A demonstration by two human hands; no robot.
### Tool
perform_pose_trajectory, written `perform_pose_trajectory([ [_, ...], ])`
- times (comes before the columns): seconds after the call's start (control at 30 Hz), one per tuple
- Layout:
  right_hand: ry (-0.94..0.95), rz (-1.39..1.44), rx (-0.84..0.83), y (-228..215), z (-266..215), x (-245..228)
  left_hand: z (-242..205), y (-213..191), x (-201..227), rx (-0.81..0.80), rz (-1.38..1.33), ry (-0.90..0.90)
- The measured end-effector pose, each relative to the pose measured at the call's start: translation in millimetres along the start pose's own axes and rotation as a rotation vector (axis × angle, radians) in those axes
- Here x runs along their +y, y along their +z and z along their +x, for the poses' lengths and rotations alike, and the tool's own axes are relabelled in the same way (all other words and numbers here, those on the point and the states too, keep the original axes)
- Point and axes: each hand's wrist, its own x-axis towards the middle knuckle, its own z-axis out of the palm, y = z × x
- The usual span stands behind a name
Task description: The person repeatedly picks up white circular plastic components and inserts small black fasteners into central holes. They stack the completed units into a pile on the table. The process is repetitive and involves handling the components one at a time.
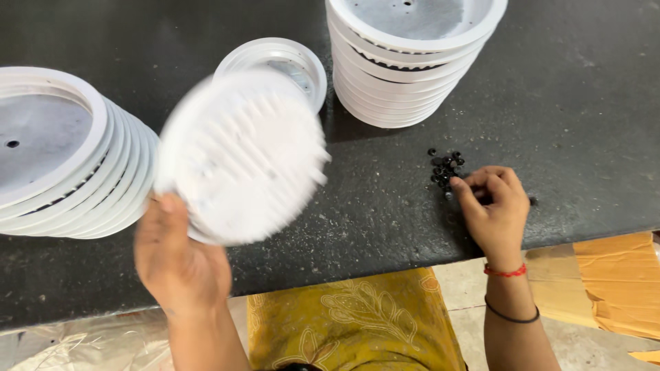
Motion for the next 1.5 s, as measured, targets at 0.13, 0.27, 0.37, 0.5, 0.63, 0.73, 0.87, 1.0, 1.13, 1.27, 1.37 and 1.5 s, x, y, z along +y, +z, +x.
perform_pose_trajectory([
  [0.13,0.036,-0.022,-0.023,-2,-1,-4,-21,-6,-23,0.007,-0.285,-0.451],
  [0.27,-0.047,-0.148,-0.068,-6,-6,-8,-22,-9,-66,0.054,-0.387,-0.717],
  [0.37,-0.114,-0.186,-0.095,-6,-8,-10,-20,-14,-75,0.043,-0.427,-0.761],
  [0.5,-0.157,-0.207,-0.148,-6,-5,-14,-19,-13,-74,0.031,-0.427,-0.750],
  [0.63,-0.163,-0.180,-0.173,-5,-8,-14,-20,-14,-72,0.001,-0.458,-0.748],
  [0.73,0.004,0.040,-0.159,-3,-9,-17,-22,-13,-72,-0.021,-0.406,-0.711],
  [0.87,0.279,0.487,-0.257,13,-11,-38,-25,-14,-76,-0.065,-0.321,-0.678],
  [1.0,0.188,0.538,-0.537,43,4,-79,-24,-13,-77,-0.078,-0.264,-0.699],
  [1.13,-0.106,0.293,-0.766,59,31,-118,-22,-12,-73,-0.078,-0.335,-0.720],
  [1.27,-0.281,0.254,-0.959,63,48,-139,-21,-11,-74,-0.070,-0.334,-0.731],
  [1.37,-0.328,0.208,-1.036,69,59,-143,-20,-11,-74,-0.083,-0.330,-0.729],
  [1.5,-0.368,0.157,-1.136,77,70,-144,-19,-11,-74,-0.080,-0.332,-0.735],
])
